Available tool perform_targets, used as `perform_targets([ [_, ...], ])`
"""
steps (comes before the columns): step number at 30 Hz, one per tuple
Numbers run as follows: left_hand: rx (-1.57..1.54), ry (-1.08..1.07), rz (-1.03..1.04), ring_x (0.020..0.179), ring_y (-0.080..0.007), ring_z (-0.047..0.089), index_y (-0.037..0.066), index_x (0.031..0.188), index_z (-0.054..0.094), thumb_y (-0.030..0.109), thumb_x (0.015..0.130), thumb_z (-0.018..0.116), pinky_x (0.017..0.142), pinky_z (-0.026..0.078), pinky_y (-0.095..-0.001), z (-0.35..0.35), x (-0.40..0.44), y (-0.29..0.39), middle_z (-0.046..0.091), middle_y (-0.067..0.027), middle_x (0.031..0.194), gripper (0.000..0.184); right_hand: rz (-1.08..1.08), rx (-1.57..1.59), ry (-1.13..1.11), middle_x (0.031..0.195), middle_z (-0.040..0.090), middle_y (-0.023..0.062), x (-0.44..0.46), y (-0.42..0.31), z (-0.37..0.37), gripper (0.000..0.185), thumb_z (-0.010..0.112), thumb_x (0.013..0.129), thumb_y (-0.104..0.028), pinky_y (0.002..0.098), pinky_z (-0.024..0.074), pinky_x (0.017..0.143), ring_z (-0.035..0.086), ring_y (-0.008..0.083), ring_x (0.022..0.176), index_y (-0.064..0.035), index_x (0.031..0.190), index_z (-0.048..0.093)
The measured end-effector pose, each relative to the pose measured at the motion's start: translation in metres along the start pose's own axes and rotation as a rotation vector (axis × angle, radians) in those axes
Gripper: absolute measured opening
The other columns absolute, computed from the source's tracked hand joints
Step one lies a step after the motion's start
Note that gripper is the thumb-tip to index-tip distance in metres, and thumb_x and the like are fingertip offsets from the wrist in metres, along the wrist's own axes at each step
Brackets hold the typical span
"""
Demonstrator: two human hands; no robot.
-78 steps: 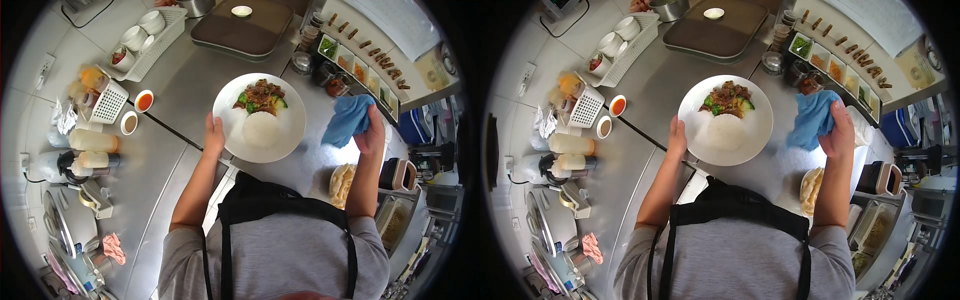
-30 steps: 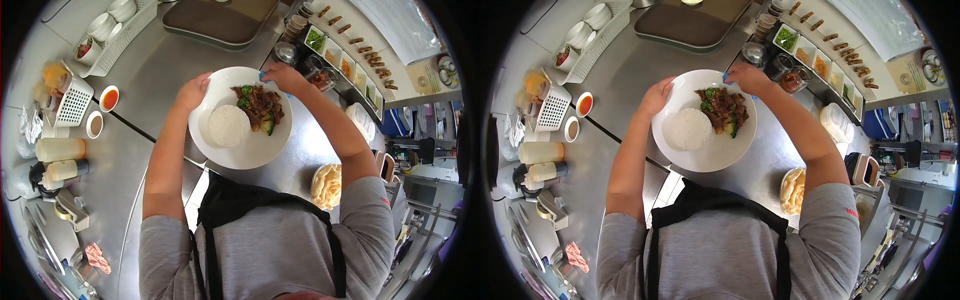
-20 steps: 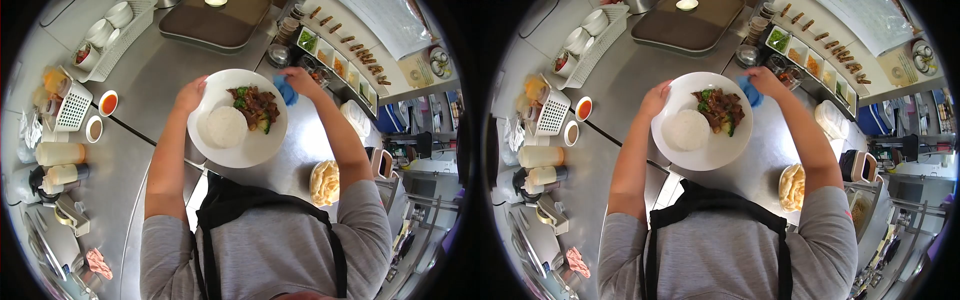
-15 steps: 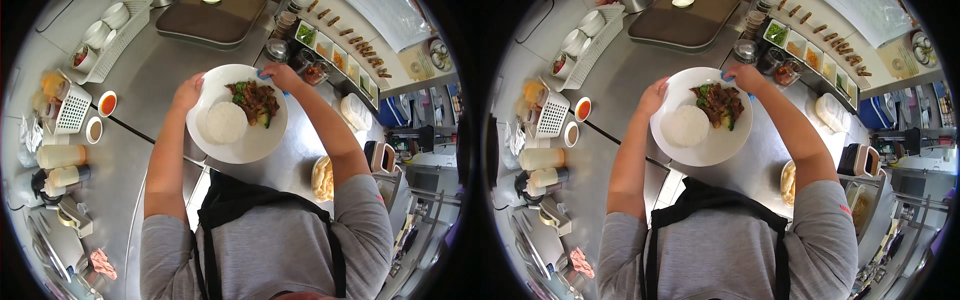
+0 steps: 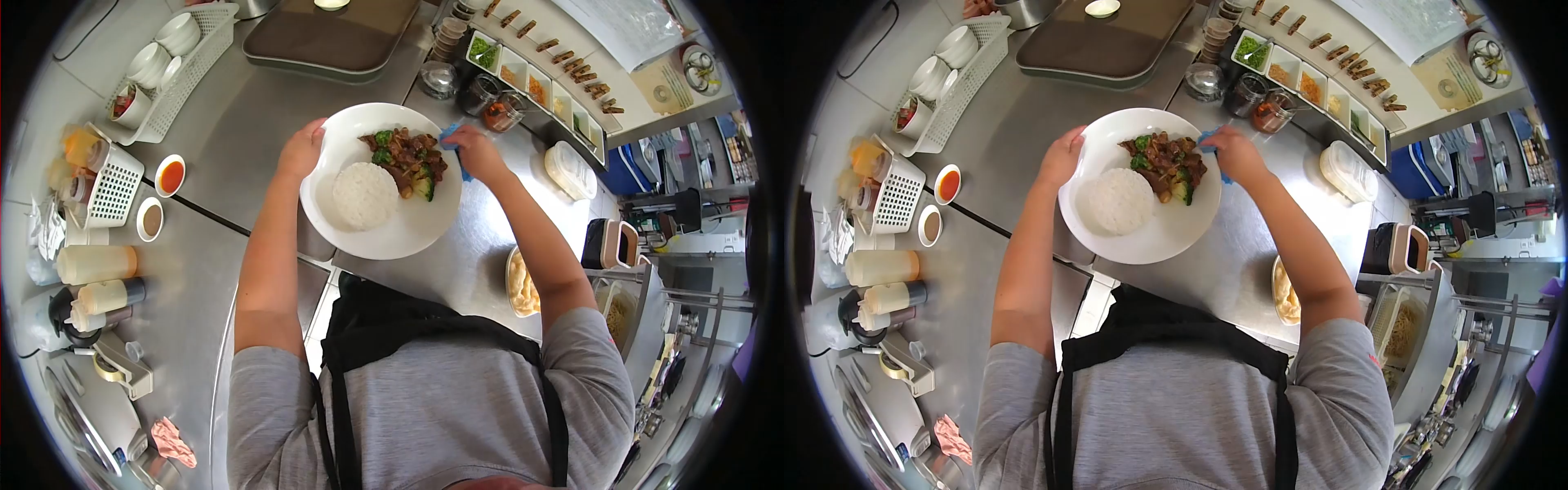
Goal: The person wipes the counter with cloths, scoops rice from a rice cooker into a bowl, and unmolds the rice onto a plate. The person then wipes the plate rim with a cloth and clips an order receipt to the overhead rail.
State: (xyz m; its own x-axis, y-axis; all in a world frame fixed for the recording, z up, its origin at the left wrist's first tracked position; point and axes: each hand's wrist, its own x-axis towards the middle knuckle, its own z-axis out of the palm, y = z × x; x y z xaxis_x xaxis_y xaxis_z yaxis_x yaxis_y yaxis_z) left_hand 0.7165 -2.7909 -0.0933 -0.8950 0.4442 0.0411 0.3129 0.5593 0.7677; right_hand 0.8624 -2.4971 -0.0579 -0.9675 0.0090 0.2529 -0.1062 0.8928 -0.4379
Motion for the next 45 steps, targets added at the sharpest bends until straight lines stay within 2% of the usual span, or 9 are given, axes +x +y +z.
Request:
perform_targets([
  [5,-0.002,0.082,0.027,0.093,-0.0317,0.054,0.008,0.109,0.053,0.023,0.085,0.041,0.079,0.042,-0.037,0.001,-0.009,0.0,0.057,-0.0167,0.099,0.03,0.083,-0.04,-0.199,0.084,0.057,0.0096,-0.003,0.002,-0.011,0.026,0.045,0.065,0.002,0.031,0.0452,0.07,0.056,0.0249,0.079,-0.0082,0.081,0.063],
  [9,-0.176,0.114,-0.108,0.089,-0.0309,0.056,0.006,0.107,0.053,0.023,0.083,0.044,0.076,0.043,-0.0371,0.006,-0.051,-0.011,0.058,-0.0178,0.094,0.031,0.787,1.088,0.043,0.087,0.057,0.0082,-0.026,0.037,-0.055,0.024,0.047,0.071,-0.005,0.0257,0.0432,0.066,0.053,0.0144,0.076,-0.001,0.092,0.056],
  [12,-0.271,0.019,-0.204,0.089,-0.029,0.056,0.005,0.106,0.053,0.025,0.082,0.046,0.075,0.043,-0.036,-0.004,-0.053,-0.007,0.058,-0.0178,0.095,0.033,0.713,0.964,-0.028,0.087,0.057,0.0084,-0.017,0.038,-0.068,0.028,0.049,0.072,-0.007,0.0257,0.0432,0.069,0.053,0.0157,0.077,-0.0021,0.099,0.052],
  [14,-0.241,-0.023,-0.167,0.091,-0.0284,0.056,0.004,0.106,0.053,0.026,0.082,0.045,0.077,0.043,-0.0354,-0.005,-0.04,0.002,0.057,-0.0177,0.098,0.033,0.263,0.205,-0.102,0.089,0.058,0.0086,0.003,0.027,-0.054,0.025,0.051,0.073,-0.008,0.0264,0.0424,0.074,0.054,0.0168,0.082,-0.004,0.098,0.053],
  [19,-0.111,-0.088,-0.05,0.096,-0.0295,0.053,0.005,0.106,0.053,0.025,0.084,0.042,0.082,0.041,-0.0347,0.012,-0.01,0.012,0.056,-0.0171,0.102,0.032,-0.096,-0.09,-0.151,0.092,0.056,0.0092,0.043,-0.011,-0.01,0.022,0.052,0.073,-0.006,0.0318,0.0424,0.08,0.053,0.0262,0.09,-0.0086,0.094,0.059],
  [28,-0.153,-0.018,-0.06,0.095,-0.0304,0.053,0.004,0.106,0.053,0.023,0.084,0.042,0.082,0.04,-0.0346,0.019,-0.014,0.006,0.056,-0.0171,0.101,0.031,-0.01,-0.24,-0.244,0.094,0.055,0.0089,-0.024,-0.01,-0.024,0.024,0.049,0.073,-0.004,0.0343,0.0426,0.079,0.052,0.026,0.09,-0.0126,0.091,0.062],
  [31,-0.15,0.049,-0.063,0.094,-0.0309,0.053,0.004,0.104,0.054,0.023,0.084,0.043,0.081,0.041,-0.0351,0.022,-0.018,0.007,0.057,-0.0173,0.099,0.03,0.005,0.047,-0.578,0.09,0.056,0.0105,-0.045,-0.007,-0.06,0.023,0.051,0.072,-0.003,0.0341,0.0429,0.078,0.053,0.0267,0.089,-0.0106,0.091,0.062],
  [37,-0.19,0.075,-0.136,0.09,-0.032,0.054,0.002,0.102,0.055,0.022,0.083,0.043,0.078,0.042,-0.036,0.022,-0.023,0.016,0.059,-0.0181,0.094,0.03,0.217,-0.038,-0.035,0.09,0.055,0.0112,-0.021,-0.034,-0.051,0.024,0.053,0.071,-0.004,0.0352,0.0438,0.075,0.053,0.0278,0.087,-0.0105,0.093,0.06],
  [45,-0.207,0.252,-0.087,0.085,-0.0305,0.056,0.002,0.1,0.056,0.018,0.082,0.046,0.077,0.042,-0.036,0.038,-0.03,-0.001,0.059,-0.0182,0.092,0.026,0.121,-0.378,-0.201,0.094,0.051,0.0091,-0.057,-0.036,-0.025,0.027,0.053,0.069,-0.004,0.0338,0.043,0.076,0.052,0.0275,0.085,-0.0142,0.091,0.062],
])
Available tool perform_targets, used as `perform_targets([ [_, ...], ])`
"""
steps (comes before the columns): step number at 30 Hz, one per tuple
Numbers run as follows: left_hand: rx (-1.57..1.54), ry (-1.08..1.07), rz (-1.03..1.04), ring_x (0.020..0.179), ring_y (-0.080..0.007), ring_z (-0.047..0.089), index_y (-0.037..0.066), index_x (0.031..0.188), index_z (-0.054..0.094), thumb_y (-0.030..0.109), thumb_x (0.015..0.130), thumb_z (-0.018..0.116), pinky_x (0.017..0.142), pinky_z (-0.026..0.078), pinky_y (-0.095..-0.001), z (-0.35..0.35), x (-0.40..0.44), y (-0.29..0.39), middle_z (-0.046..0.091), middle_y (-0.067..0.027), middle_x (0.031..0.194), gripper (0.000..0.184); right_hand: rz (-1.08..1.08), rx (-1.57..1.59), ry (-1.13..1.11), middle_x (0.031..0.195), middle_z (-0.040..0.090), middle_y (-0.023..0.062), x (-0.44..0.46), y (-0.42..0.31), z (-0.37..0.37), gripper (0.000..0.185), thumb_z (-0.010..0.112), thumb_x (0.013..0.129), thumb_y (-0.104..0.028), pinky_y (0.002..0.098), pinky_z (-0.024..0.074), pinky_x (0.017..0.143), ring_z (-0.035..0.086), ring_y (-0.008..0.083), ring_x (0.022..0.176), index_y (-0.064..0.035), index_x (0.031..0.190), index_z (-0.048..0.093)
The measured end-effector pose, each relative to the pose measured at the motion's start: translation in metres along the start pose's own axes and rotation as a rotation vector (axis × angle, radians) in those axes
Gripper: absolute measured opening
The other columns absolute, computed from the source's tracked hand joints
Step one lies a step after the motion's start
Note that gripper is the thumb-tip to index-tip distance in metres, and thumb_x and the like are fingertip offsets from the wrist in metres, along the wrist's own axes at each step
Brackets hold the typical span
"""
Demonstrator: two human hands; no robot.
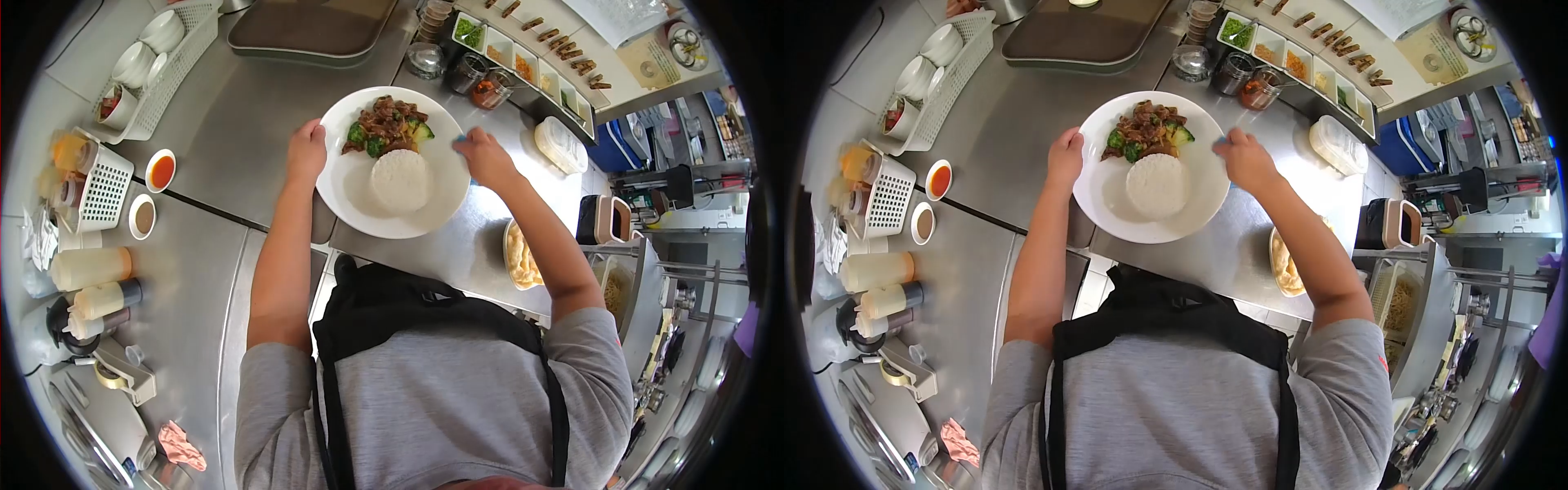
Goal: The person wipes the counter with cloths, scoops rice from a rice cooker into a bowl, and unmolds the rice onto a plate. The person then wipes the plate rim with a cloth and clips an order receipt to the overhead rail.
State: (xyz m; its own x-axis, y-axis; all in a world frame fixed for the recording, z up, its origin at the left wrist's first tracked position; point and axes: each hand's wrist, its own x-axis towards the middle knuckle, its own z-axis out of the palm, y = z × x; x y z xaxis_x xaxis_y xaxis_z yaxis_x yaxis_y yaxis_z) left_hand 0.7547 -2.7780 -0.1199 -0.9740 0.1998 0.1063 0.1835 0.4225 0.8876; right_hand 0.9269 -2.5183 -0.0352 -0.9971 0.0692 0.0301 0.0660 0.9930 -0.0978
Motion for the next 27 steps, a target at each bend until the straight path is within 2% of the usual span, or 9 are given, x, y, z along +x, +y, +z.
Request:
perform_targets([
  [1,-0.02,0.037,0.006,0.084,-0.0294,0.056,0.002,0.099,0.056,0.016,0.081,0.046,0.077,0.042,-0.0355,0.001,-0.002,0.001,0.059,-0.0178,0.091,0.025,0.03,-0.004,-0.067,0.092,0.052,0.0094,-0.01,-0.003,-0.01,0.027,0.052,0.068,-0.003,0.0334,0.0429,0.076,0.052,0.0272,0.085,-0.0141,0.09,0.063],
  [4,-0.35,0.045,-0.282,0.087,-0.0245,0.053,-0.001,0.096,0.055,0.015,0.08,0.048,0.079,0.041,-0.0334,-0.003,-0.037,0.023,0.057,-0.0156,0.092,0.023,-0.068,0.369,-0.557,0.088,0.055,0.0113,-0.024,0.019,-0.043,0.032,0.046,0.064,0.003,0.0316,0.0427,0.078,0.053,0.0257,0.085,-0.0112,0.086,0.065],
  [7,-0.489,-0.106,-0.575,0.089,-0.0202,0.052,-0.003,0.093,0.053,0.018,0.08,0.048,0.08,0.04,-0.0319,-0.012,-0.055,0.02,0.056,-0.0137,0.092,0.026,0.083,0.558,-0.316,0.086,0.058,0.014,-0.018,0.05,-0.049,0.037,0.04,0.06,0.007,0.0297,0.0425,0.079,0.054,0.0244,0.086,-0.0054,0.084,0.065],
  [12,-0.351,-0.128,-0.244,0.094,-0.0238,0.053,-0.004,0.103,0.052,0.024,0.082,0.046,0.082,0.04,-0.0319,-0.004,-0.02,0.032,0.057,-0.0169,0.099,0.036,-0.092,0.14,0.266,0.09,0.055,0.0091,0.044,0.039,-0.013,0.031,0.052,0.065,0.0,0.0338,0.0437,0.077,0.053,0.0269,0.085,-0.0132,0.09,0.063],
  [16,-0.078,-0.296,-0.133,0.101,-0.0261,0.052,0.0,0.11,0.051,0.025,0.083,0.045,0.085,0.039,-0.0318,0.009,0.007,0.021,0.055,-0.0178,0.106,0.038,-0.236,-0.149,0.159,0.096,0.049,0.0059,0.063,0.011,0.008,0.03,0.053,0.068,-0.006,0.034,0.043,0.078,0.049,0.0246,0.09,-0.0161,0.094,0.061],
  [18,-0.125,-0.28,-0.155,0.098,-0.0256,0.053,0.0,0.11,0.051,0.025,0.083,0.045,0.084,0.04,-0.0316,0.013,0.008,0.014,0.056,-0.0169,0.105,0.036,-0.315,-0.268,0.063,0.099,0.047,0.0048,0.058,0.007,0.009,0.03,0.053,0.068,-0.007,0.0347,0.0426,0.079,0.047,0.024,0.092,-0.0173,0.095,0.061],
  [22,-0.222,-0.215,-0.254,0.088,-0.0173,0.055,0.0,0.107,0.053,0.023,0.085,0.045,0.078,0.041,-0.0277,0.015,0.0,0.016,0.059,-0.0111,0.098,0.033,-0.231,-0.278,-0.131,0.098,0.048,0.0052,0.016,0.018,-0.006,0.026,0.05,0.071,-0.008,0.0351,0.0435,0.077,0.048,0.0241,0.091,-0.0163,0.093,0.062],
  [25,-0.326,-0.16,-0.305,0.087,-0.0155,0.055,0.001,0.108,0.053,0.021,0.085,0.046,0.076,0.041,-0.0263,0.018,-0.005,0.016,0.059,-0.0105,0.098,0.031,-0.067,-0.149,-0.231,0.095,0.049,0.0066,-0.027,0.002,-0.008,0.025,0.05,0.071,-0.008,0.0346,0.0441,0.076,0.05,0.0255,0.089,-0.016,0.09,0.063],
  [27,-0.301,-0.126,-0.303,0.091,-0.0198,0.055,-0.001,0.107,0.053,0.021,0.084,0.045,0.078,0.041,-0.0284,0.016,-0.01,0.021,0.058,-0.0148,0.1,0.032,-0.028,-0.08,-0.284,0.093,0.05,0.0098,-0.049,-0.019,-0.009,0.024,0.049,0.069,-0.005,0.0351,0.0441,0.076,0.051,0.0281,0.086,-0.0114,0.087,0.063],
])
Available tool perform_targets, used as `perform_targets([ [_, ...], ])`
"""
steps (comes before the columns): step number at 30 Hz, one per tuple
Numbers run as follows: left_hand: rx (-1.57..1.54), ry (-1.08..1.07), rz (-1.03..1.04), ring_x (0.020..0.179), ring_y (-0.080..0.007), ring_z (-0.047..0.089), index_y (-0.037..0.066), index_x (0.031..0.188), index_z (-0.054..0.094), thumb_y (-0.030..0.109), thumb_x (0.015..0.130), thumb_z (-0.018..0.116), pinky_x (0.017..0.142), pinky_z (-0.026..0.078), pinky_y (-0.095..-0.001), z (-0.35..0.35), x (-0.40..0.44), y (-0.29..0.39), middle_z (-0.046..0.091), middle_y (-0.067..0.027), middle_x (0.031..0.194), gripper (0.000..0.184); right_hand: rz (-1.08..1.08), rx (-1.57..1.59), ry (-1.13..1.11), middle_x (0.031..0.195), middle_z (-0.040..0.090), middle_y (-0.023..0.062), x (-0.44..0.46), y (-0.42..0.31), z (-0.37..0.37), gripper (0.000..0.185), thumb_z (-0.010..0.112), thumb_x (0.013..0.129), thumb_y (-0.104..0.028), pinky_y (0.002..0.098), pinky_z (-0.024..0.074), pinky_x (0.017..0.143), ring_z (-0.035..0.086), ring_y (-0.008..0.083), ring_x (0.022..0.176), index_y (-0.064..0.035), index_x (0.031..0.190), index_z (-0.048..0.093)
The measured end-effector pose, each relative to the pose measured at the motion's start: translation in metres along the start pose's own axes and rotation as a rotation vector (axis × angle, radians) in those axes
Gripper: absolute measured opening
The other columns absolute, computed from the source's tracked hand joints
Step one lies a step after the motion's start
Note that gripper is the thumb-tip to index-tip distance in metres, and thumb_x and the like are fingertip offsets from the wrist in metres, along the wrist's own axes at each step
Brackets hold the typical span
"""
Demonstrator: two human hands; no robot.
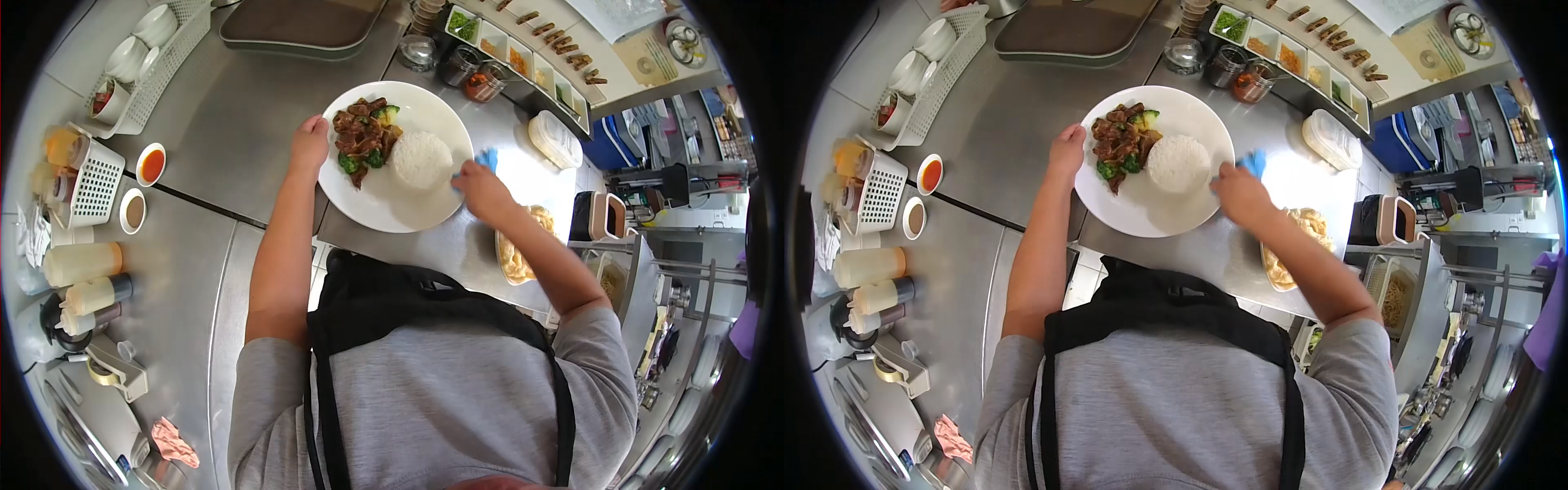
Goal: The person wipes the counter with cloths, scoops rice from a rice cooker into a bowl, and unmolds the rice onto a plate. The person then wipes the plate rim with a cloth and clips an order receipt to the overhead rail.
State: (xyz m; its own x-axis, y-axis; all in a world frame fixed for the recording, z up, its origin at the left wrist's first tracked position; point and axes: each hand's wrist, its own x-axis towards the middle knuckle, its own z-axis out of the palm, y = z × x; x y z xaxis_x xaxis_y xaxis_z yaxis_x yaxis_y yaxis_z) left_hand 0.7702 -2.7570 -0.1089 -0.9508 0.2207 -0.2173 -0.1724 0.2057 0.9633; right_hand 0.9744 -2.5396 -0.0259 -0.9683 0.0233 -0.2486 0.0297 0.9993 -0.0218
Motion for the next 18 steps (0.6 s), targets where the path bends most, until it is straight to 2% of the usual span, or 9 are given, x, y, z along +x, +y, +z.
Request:
perform_targets([
  [4,0.002,0.059,0.08,0.087,-0.0225,0.056,-0.002,0.102,0.054,0.02,0.084,0.043,0.078,0.042,-0.0302,0.002,0.001,-0.011,0.059,-0.0134,0.095,0.031,-0.083,0.583,-0.033,0.087,0.056,0.0111,-0.022,-0.016,-0.007,0.031,0.048,0.064,0.004,0.0326,0.0431,0.073,0.054,0.0228,0.084,-0.0073,0.089,0.063],
  [6,-0.166,0.135,0.042,0.075,-0.0195,0.055,0.0,0.098,0.054,0.02,0.083,0.044,0.069,0.044,-0.0291,0.006,-0.012,-0.024,0.058,-0.0094,0.085,0.028,-0.179,0.955,-0.087,0.085,0.058,0.0108,-0.029,0.015,-0.011,0.032,0.047,0.064,0.005,0.0298,0.0429,0.071,0.055,0.0186,0.08,-0.0056,0.09,0.062],
  [7,-0.25,0.171,0.023,0.069,-0.018,0.055,0.001,0.096,0.055,0.021,0.083,0.044,0.064,0.044,-0.0285,0.005,-0.023,-0.023,0.057,-0.0074,0.08,0.026,-0.013,1.013,-0.072,0.085,0.058,0.0104,-0.032,0.029,-0.01,0.03,0.046,0.065,0.005,0.0284,0.0427,0.071,0.054,0.0175,0.078,-0.0046,0.089,0.062],
  [9,-0.316,-0.018,-0.245,0.059,-0.0116,0.049,0.004,0.093,0.052,0.026,0.084,0.044,0.051,0.041,-0.0245,-0.018,-0.053,-0.011,0.053,-0.0029,0.073,0.026,0.323,1.12,-0.041,0.085,0.058,0.0096,-0.035,0.05,-0.008,0.028,0.045,0.067,0.005,0.0257,0.0422,0.07,0.054,0.0153,0.075,-0.0025,0.089,0.062],
  [10,-0.343,-0.114,-0.382,0.055,-0.0084,0.046,0.006,0.092,0.051,0.029,0.084,0.044,0.044,0.039,-0.0225,-0.029,-0.06,-0.001,0.051,-0.0006,0.07,0.026,0.369,1.098,0.016,0.084,0.058,0.0094,-0.031,0.052,-0.011,0.027,0.045,0.068,0.004,0.0256,0.0423,0.07,0.054,0.0152,0.075,-0.0019,0.088,0.062],
  [12,-0.072,-0.19,-0.38,0.049,-0.0058,0.04,0.008,0.088,0.051,0.034,0.084,0.043,0.038,0.032,-0.0206,-0.047,-0.048,0.012,0.047,0.0013,0.066,0.027,0.46,1.054,0.116,0.083,0.058,0.0089,-0.019,0.055,-0.019,0.025,0.044,0.07,0.004,0.0253,0.0423,0.07,0.053,0.0152,0.075,-0.0007,0.088,0.061],
  [13,0.063,-0.223,-0.381,0.046,-0.0045,0.037,0.009,0.086,0.051,0.036,0.084,0.042,0.035,0.029,-0.0196,-0.052,-0.041,0.017,0.045,0.0022,0.064,0.028,0.359,0.958,0.263,0.085,0.058,0.0108,-0.006,0.06,-0.009,0.028,0.044,0.068,0.005,0.027,0.0428,0.072,0.055,0.0187,0.077,-0.0023,0.089,0.062],
  [15,0.14,-0.161,-0.18,0.044,-0.0045,0.036,0.009,0.09,0.054,0.037,0.084,0.041,0.036,0.028,-0.0193,-0.042,-0.014,0.023,0.046,0.0022,0.064,0.031,0.133,0.562,0.447,0.087,0.055,0.0144,0.019,0.057,-0.007,0.028,0.046,0.067,0.003,0.0326,0.0433,0.075,0.054,0.0287,0.083,-0.0072,0.087,0.063],
  [18,0.178,-0.272,0.004,0.05,-0.009,0.044,0.006,0.098,0.055,0.037,0.086,0.039,0.043,0.036,-0.0243,-0.019,0.023,0.033,0.053,-0.0002,0.07,0.037,0.115,0.323,0.431,0.084,0.053,0.0125,0.047,0.038,-0.002,0.024,0.05,0.068,0.001,0.0349,0.0434,0.076,0.053,0.0282,0.084,-0.0093,0.085,0.063],
])
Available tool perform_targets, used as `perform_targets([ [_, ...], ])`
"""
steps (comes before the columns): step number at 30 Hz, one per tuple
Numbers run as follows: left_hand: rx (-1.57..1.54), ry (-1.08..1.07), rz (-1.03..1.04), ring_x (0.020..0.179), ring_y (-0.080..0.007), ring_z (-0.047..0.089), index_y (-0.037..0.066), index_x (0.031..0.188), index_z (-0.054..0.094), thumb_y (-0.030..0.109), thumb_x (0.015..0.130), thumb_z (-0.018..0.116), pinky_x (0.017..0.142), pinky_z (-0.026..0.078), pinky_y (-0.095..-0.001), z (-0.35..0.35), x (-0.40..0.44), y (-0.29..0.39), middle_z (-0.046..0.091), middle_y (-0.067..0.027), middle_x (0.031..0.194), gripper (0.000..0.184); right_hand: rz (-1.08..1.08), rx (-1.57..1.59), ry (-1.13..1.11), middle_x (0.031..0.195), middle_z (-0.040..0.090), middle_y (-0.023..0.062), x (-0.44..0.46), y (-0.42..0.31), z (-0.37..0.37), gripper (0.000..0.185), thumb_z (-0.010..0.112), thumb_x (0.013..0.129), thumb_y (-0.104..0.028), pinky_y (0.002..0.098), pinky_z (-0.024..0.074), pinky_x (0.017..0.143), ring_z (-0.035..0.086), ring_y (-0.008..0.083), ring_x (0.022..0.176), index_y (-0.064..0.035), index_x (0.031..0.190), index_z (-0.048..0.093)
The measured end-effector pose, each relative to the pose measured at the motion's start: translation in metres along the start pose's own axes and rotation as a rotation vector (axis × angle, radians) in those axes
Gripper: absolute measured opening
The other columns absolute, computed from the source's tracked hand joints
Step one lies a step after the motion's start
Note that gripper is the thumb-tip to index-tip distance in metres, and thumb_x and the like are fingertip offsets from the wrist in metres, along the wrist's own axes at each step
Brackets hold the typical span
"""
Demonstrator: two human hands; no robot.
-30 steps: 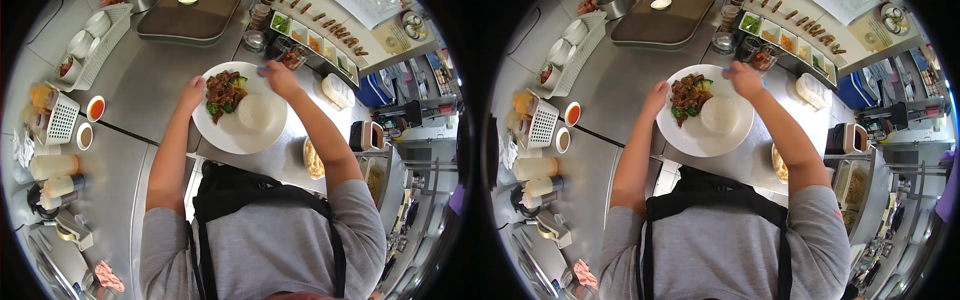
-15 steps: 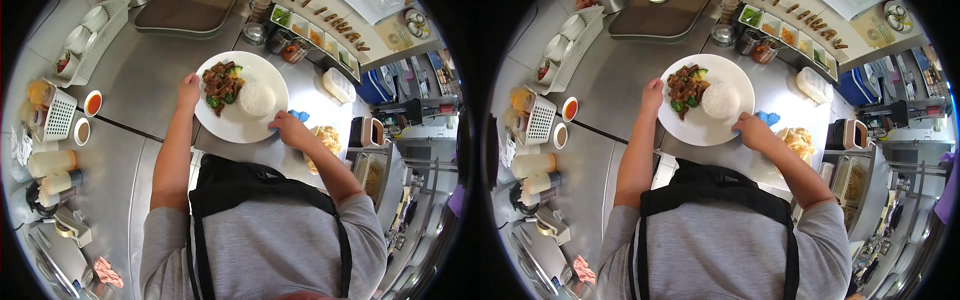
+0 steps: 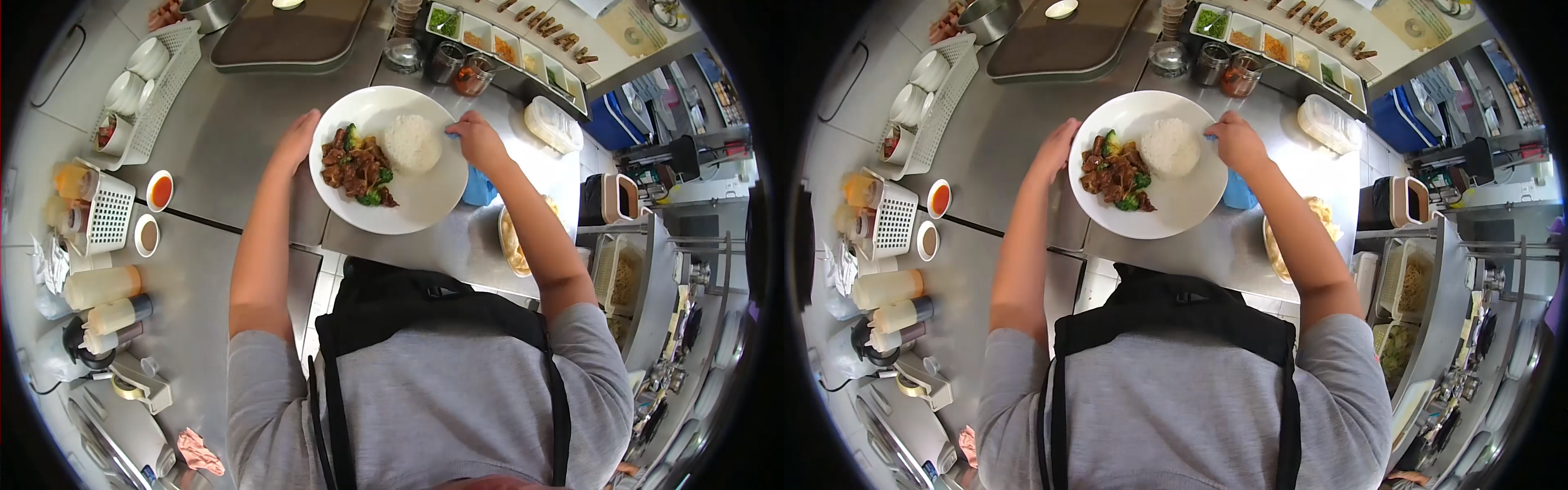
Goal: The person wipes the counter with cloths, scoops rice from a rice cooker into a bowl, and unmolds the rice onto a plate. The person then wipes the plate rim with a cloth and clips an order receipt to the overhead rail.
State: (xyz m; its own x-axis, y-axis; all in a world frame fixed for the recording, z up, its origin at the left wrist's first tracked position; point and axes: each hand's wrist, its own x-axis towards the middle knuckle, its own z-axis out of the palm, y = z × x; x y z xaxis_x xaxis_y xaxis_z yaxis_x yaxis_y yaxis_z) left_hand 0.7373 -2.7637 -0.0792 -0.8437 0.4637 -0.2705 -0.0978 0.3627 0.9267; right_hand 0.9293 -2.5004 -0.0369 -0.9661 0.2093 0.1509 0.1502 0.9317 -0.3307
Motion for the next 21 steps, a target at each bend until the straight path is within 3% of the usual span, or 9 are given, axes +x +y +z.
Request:
perform_targets([
  [3,0.214,0.066,0.241,0.066,-0.0179,0.055,0.002,0.098,0.055,0.033,0.086,0.038,0.061,0.043,-0.0309,0.015,0.032,-0.024,0.06,-0.0055,0.08,0.038,0.065,-0.183,-0.073,0.085,0.053,0.0118,-0.004,-0.008,0.005,0.025,0.051,0.067,0.001,0.0353,0.0438,0.076,0.052,0.0279,0.087,-0.011,0.085,0.063],
  [5,0.254,0.092,0.21,0.076,-0.0238,0.056,0.0,0.096,0.055,0.03,0.086,0.039,0.07,0.042,-0.0336,0.016,0.023,-0.019,0.061,-0.0105,0.085,0.036,0.12,-0.169,-0.163,0.088,0.053,0.0118,-0.024,-0.012,0.001,0.027,0.05,0.066,0.002,0.0348,0.0441,0.077,0.051,0.0283,0.089,-0.012,0.084,0.064],
  [8,0.363,0.052,0.201,0.084,-0.0316,0.055,0.001,0.095,0.055,0.028,0.085,0.04,0.074,0.042,-0.0365,0.013,0.011,-0.003,0.059,-0.0174,0.089,0.033,-0.041,0.202,-0.461,0.089,0.054,0.0124,-0.052,-0.022,-0.029,0.03,0.047,0.065,0.004,0.0336,0.0437,0.078,0.052,0.0273,0.089,-0.0115,0.083,0.065],
  [11,0.378,0.05,0.239,0.081,-0.0348,0.055,0.002,0.093,0.055,0.027,0.084,0.041,0.072,0.042,-0.0382,0.012,0.006,-0.005,0.058,-0.0192,0.086,0.03,0.039,0.397,-0.376,0.088,0.055,0.014,-0.031,0.005,-0.034,0.032,0.044,0.064,0.005,0.0318,0.0435,0.078,0.054,0.0262,0.086,-0.0107,0.082,0.065],
  [12,0.367,0.064,0.264,0.08,-0.0351,0.055,0.002,0.091,0.055,0.027,0.084,0.041,0.07,0.042,-0.0387,0.011,0.007,-0.007,0.058,-0.0191,0.085,0.029,0.117,0.417,-0.25,0.084,0.056,0.0151,-0.018,0.014,-0.029,0.032,0.044,0.064,0.003,0.0312,0.0438,0.076,0.056,0.026,0.081,-0.0094,0.084,0.065],
  [14,0.408,0.086,0.286,0.08,-0.0357,0.054,0.002,0.09,0.055,0.027,0.084,0.041,0.07,0.042,-0.0396,0.01,0.008,-0.01,0.058,-0.0189,0.084,0.029,0.129,0.277,-0.043,0.085,0.057,0.0159,0.014,0.023,-0.018,0.029,0.045,0.067,0.001,0.032,0.0445,0.073,0.056,0.0273,0.08,-0.0096,0.085,0.065],
  [17,0.475,0.12,0.274,0.079,-0.0362,0.054,0.001,0.088,0.055,0.026,0.084,0.04,0.07,0.042,-0.0402,0.01,0.005,-0.008,0.057,-0.0202,0.082,0.029,-0.083,0.1,0.025,0.084,0.056,0.0151,0.044,0.031,0.011,0.026,0.047,0.068,0.0,0.0339,0.0444,0.074,0.055,0.0271,0.083,-0.0102,0.084,0.065],
  [21,0.589,0.231,0.226,0.08,-0.037,0.053,0.003,0.084,0.055,0.027,0.085,0.038,0.071,0.042,-0.0433,0.013,0.0,-0.007,0.058,-0.019,0.083,0.03,0.052,-0.237,-0.085,0.097,0.05,0.0123,0.023,-0.007,0.007,0.02,0.049,0.071,-0.006,0.0375,0.0452,0.073,0.054,0.0275,0.084,-0.0124,0.084,0.064],
])
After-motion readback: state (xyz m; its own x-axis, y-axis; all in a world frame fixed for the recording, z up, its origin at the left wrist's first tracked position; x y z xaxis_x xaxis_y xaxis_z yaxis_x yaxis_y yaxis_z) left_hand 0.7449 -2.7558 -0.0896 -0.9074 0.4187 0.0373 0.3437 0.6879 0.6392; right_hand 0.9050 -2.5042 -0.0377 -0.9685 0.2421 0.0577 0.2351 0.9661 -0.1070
